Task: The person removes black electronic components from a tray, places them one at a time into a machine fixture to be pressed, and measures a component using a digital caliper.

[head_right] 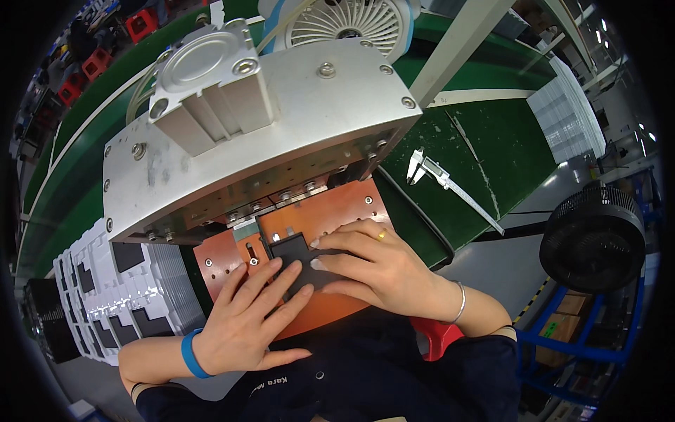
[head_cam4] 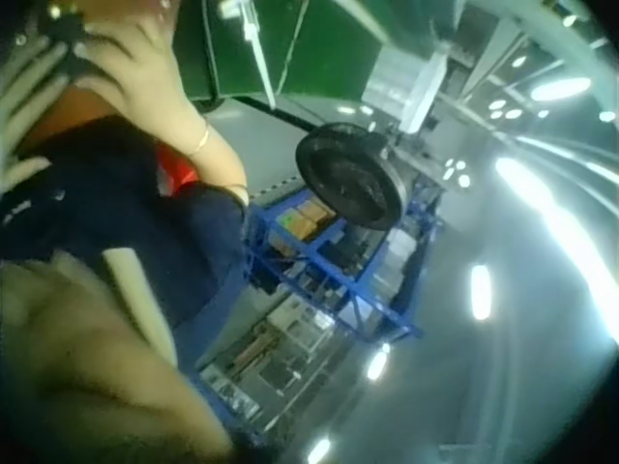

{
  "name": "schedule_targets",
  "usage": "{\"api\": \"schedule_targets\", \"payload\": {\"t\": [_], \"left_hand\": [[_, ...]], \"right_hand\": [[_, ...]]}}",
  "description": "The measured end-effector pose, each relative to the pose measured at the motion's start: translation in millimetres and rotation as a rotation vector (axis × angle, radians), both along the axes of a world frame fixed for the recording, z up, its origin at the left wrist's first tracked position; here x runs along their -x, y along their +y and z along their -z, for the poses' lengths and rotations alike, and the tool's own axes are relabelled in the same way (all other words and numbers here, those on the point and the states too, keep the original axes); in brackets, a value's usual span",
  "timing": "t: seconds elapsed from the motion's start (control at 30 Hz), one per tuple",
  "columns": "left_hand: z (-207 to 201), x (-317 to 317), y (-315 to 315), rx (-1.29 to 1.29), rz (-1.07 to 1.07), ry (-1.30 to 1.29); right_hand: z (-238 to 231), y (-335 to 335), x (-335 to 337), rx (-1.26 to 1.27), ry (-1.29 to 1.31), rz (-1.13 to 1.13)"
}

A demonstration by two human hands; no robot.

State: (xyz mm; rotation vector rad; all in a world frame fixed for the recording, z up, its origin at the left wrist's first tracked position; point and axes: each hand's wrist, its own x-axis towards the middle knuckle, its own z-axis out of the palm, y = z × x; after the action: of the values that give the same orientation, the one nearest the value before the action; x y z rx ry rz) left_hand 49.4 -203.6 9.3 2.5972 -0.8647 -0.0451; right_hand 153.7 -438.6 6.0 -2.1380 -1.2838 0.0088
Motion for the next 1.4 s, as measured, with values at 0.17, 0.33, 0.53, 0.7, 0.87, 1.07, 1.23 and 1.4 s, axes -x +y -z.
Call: {"api": "schedule_targets", "payload": {"t": [0.17, 0.33, 0.53, 0.7, 0.87, 1.07, 1.23, 1.4], "left_hand": [[0.2, -14.5, 10.5, 0.036, -0.062, 0.040], [2.6, -21.2, 14.6, 0.018, -0.093, 0.026], [2.7, -21.6, 13.4, 0.007, -0.102, 0.041], [3.8, -18.9, 12.7, -0.013, -0.117, 0.056], [4.2, -20.5, 10.9, -0.006, -0.118, 0.054], [5.8, -16.9, 10.1, -0.016, -0.132, 0.065], [4.4, -16.0, 9.9, -0.022, -0.136, 0.070], [5.7, -18.0, 9.2, -0.013, -0.122, 0.072]], "right_hand": [[4.6, 12.3, -24.7, -0.048, 0.015, -0.043], [3.8, 15.8, -32.1, -0.067, 0.055, -0.070], [1.0, 17.6, -37.0, -0.064, 0.061, -0.101], [-0.4, 18.0, -34.8, -0.053, 0.075, -0.098], [-0.2, 17.4, -35.3, -0.062, 0.093, -0.103], [1.1, 16.5, -36.0, -0.063, 0.138, -0.112], [2.1, 15.1, -36.2, -0.072, 0.158, -0.126], [1.6, 12.8, -35.8, -0.049, 0.171, -0.106]]}}
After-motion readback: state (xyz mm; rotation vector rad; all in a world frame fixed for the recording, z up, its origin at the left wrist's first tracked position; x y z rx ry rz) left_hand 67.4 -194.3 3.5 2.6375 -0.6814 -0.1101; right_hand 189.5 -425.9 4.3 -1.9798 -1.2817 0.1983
